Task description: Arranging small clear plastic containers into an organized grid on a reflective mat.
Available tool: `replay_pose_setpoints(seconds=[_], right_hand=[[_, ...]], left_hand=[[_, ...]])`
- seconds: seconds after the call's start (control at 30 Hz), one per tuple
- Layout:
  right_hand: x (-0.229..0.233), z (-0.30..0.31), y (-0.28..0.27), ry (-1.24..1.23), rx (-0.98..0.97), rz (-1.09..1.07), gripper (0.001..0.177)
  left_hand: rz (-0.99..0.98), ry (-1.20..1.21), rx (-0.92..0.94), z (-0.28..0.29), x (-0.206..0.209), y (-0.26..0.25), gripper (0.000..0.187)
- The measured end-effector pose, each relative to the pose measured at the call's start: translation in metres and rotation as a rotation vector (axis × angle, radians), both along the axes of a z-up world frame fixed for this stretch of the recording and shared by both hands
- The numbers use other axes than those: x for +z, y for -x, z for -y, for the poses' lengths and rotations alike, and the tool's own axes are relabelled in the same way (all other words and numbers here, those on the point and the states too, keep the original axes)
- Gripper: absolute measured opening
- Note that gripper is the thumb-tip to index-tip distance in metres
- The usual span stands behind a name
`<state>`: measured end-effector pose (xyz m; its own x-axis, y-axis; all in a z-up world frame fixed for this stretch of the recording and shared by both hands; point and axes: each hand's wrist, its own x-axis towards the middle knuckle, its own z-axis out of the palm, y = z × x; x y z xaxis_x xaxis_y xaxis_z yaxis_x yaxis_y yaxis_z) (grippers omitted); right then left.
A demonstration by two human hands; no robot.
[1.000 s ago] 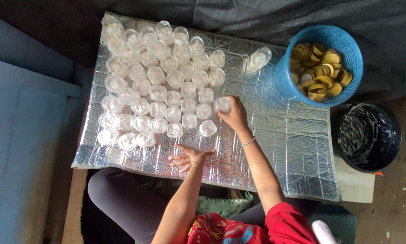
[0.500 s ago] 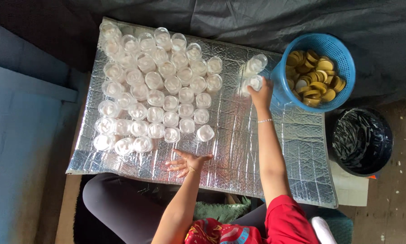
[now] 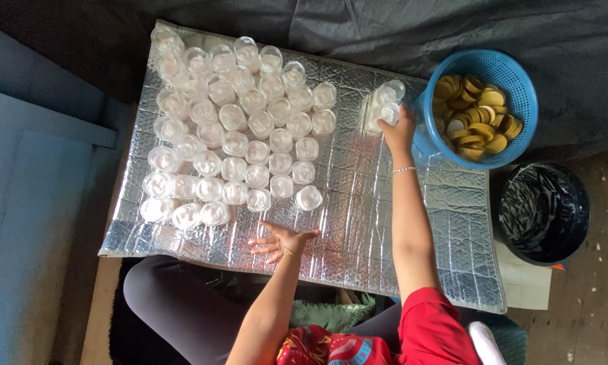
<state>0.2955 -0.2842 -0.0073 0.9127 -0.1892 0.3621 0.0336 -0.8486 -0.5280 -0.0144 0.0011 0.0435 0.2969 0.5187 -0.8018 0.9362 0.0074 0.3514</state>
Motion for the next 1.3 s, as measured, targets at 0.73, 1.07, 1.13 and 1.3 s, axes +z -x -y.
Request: replay_pose_setpoints(seconds=[0.73, 1.07, 1.13, 1.3], right_hand=[[0.029, -0.177, 0.028, -0.134, 0.312, -0.054, 0.113], [0.075, -0.133, 0.065, -0.114, 0.200, -0.084, 0.115], [0.073, -0.106, 0.078, -0.069, 0.147, -0.096, 0.119], [0.053, -0.075, 0.106, -0.060, 0.059, -0.111, 0.117]], left_hand=[[0.008, -0.030, 0.015, -0.003, 0.034, 0.000, 0.178], [0.001, -0.026, 0.024, -0.001, 0.028, 0.000, 0.178], [0.000, -0.020, 0.016, -0.001, 0.027, 0.001, 0.178], [-0.001, -0.012, 0.003, 0.001, 0.024, -0.001, 0.178]])
